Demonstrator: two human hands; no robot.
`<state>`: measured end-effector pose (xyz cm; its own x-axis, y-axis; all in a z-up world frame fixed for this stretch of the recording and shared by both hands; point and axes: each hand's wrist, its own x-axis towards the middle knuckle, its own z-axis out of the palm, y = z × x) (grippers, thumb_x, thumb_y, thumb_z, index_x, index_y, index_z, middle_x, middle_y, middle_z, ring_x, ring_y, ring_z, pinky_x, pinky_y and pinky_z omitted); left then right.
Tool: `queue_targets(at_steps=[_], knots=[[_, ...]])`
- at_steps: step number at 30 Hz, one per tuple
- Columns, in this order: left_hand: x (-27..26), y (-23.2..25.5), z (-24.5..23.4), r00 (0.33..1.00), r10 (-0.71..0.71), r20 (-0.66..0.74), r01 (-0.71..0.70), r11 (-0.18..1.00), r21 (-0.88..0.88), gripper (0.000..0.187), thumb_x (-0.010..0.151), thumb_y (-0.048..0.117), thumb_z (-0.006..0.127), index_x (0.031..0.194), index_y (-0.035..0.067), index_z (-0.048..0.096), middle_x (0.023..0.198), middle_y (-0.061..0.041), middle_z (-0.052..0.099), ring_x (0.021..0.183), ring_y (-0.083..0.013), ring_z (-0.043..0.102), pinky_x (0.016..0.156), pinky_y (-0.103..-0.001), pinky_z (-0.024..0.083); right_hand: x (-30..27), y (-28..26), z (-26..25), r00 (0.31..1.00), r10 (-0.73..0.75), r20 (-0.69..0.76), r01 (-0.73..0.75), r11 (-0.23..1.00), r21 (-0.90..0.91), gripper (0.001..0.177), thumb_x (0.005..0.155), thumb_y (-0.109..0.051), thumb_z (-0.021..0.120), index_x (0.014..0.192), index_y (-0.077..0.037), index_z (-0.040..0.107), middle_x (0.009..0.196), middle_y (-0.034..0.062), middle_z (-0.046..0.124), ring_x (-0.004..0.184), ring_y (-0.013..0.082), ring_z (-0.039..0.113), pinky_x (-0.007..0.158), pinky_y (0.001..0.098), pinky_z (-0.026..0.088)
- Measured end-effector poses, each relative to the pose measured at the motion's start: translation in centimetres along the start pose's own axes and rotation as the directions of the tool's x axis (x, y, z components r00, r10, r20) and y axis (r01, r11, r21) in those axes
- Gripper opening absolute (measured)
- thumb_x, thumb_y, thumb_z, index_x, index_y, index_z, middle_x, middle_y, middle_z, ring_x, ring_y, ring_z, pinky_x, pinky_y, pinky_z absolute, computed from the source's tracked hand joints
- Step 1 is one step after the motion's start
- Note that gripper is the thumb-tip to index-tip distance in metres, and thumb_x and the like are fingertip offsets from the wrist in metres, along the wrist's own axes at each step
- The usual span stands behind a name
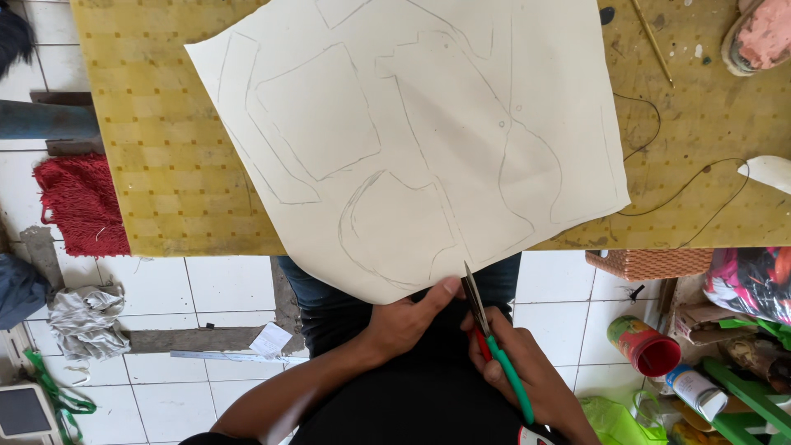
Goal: The person traces a small white template onto a larger sheet of white material using a pencil, then uses scissors to cut out the traced shapes. The person handles the template, the sheet, and the scissors throughout the process.
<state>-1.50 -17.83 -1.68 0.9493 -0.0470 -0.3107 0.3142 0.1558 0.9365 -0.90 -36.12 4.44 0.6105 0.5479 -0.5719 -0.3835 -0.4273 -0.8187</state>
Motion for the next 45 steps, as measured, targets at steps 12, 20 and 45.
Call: queue_targets(at_steps=[12, 20, 45], knots=[[-0.2, -0.5, 0.2, 0.999, 0.025, -0.028, -0.024, 1.000, 0.016, 0.025, 0.097, 0.025, 0.055, 0.084, 0.010, 0.070, 0.091, 0.000, 0.072, 0.091, -0.0145, 0.069, 0.094, -0.029, 0.054, 0.0, 0.5, 0.3, 0.999, 0.048, -0.014, -0.048, 0.998, -0.046, 0.070, 0.084, -0.071, 0.034, 0.110, -0.009, 0.054, 0.065, -0.0001, 0.058, 0.055, 0.0116, 0.050, 0.054, 0.0274, 0.041], [-0.2, -0.7, 0.2, 0.999, 0.028, -0.033, -0.027, 0.999, 0.017, 0.025, 0.097, 0.023, 0.055, 0.086, 0.007, 0.072, 0.089, -0.002, 0.073, 0.090, -0.0155, 0.070, 0.095, -0.029, 0.054, -0.1, 1.3, 0.1, 0.997, 0.078, -0.021, -0.079, 0.996, -0.045, 0.057, 0.085, -0.061, 0.042, 0.110, -0.011, 0.055, 0.067, 0.0002, 0.057, 0.057, 0.0133, 0.051, 0.057, 0.0281, 0.042], [0.2, -0.3, 0.4, 0.999, 0.051, -0.011, -0.051, 0.998, -0.023, 0.021, 0.098, 0.020, 0.054, 0.103, 0.006, 0.070, 0.104, -0.002, 0.071, 0.103, -0.0170, 0.067, 0.103, -0.030, 0.051, -0.5, 2.7, -0.3, 0.998, 0.062, -0.029, -0.064, 0.994, -0.093, 0.071, 0.080, -0.074, 0.038, 0.110, -0.012, 0.058, 0.063, -0.0031, 0.057, 0.054, 0.0110, 0.051, 0.055, 0.0273, 0.042]])
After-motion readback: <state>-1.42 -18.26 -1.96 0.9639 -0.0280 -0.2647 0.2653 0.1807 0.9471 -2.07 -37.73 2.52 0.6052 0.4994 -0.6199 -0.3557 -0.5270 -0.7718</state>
